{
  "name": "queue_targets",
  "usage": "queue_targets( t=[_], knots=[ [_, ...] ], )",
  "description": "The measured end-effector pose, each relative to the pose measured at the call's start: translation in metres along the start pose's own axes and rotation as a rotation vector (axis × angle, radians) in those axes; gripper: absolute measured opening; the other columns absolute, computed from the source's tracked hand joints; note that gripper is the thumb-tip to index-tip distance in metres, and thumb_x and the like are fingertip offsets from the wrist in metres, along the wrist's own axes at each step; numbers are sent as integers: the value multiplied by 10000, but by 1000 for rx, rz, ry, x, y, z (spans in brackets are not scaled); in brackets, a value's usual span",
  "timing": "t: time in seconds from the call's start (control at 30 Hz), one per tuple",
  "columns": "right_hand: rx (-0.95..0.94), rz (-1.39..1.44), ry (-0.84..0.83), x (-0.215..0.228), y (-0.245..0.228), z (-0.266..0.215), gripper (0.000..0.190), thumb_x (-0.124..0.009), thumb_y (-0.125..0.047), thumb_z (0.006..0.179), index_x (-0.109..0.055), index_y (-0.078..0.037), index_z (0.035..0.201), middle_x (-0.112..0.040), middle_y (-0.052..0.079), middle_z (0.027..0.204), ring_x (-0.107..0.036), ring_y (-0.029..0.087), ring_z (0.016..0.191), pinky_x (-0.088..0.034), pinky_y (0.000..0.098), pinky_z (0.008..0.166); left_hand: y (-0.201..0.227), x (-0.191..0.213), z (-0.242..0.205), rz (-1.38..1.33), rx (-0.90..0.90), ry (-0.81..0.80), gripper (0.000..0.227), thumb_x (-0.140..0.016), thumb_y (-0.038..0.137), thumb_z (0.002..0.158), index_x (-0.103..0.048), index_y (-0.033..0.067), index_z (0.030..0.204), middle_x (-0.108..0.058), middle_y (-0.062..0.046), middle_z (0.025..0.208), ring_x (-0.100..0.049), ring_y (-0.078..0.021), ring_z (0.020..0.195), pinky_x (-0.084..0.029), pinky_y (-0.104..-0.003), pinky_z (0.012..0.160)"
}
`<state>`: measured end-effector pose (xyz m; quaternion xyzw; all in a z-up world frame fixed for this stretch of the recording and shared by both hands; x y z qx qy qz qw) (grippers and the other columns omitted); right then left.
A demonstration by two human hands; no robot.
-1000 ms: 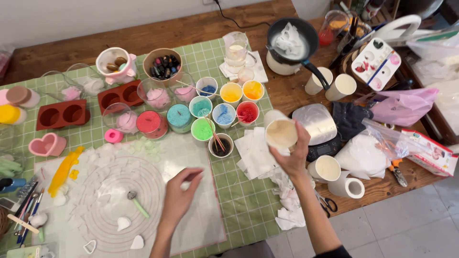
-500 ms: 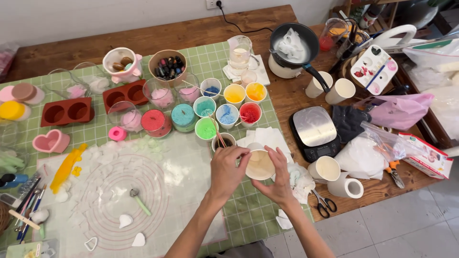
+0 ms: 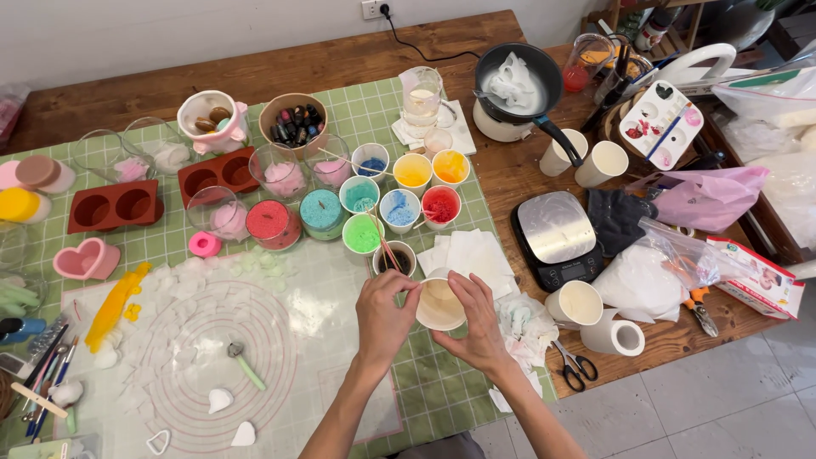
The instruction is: Creating handmade candles by preparing wax, using molds, and adding color.
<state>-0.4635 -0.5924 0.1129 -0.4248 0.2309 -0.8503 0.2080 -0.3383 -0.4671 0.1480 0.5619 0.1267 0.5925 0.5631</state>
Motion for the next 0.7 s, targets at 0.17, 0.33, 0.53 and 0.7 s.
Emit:
queue_targets(
  t=[0.17,0.33,0.53,0.7],
  knots=[
    [-22,-24,-12,-3,1,-3,1035,-904,-159,613,-385,-68,1505,-521,167,1448,-505,370,1336,-356,527,1176,3,-4,-6,51,-94,51,77,-794,66,790,-722,55,815,-701,-43,832,-649,-266,779,-488,-379,740],
    [-84,-44,-27,-6,4,-6,1022,-899,-158,606,-407,-71,1497,-535,168,1438,-522,365,1294,-398,487,1104,9,-8,-11,115,-136,70,88,-790,50,787,-707,52,819,-690,-43,845,-629,-268,773,-475,-382,725],
    [-77,-77,39,-4,11,-9,995,-889,-171,641,-403,-69,1503,-553,153,1423,-543,336,1298,-376,479,1116,17,-9,-13,50,-130,56,92,-778,63,795,-707,65,853,-687,-47,879,-626,-274,801,-487,-385,749],
    [-230,-79,57,6,34,-12,1012,-911,-201,629,-408,-50,1494,-559,172,1426,-523,358,1286,-374,474,1100,-10,-13,-27,-77,26,-58,84,-679,92,942,-622,34,965,-682,-114,899,-651,-322,859,-501,-424,765]
  ],
)
Point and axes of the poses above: each hand's wrist, its own z-axis towards the middle knuckle, its own x-axis out of the back of the hand, y = z × x, the point moved 6 cm from there along z, towards the middle knuckle
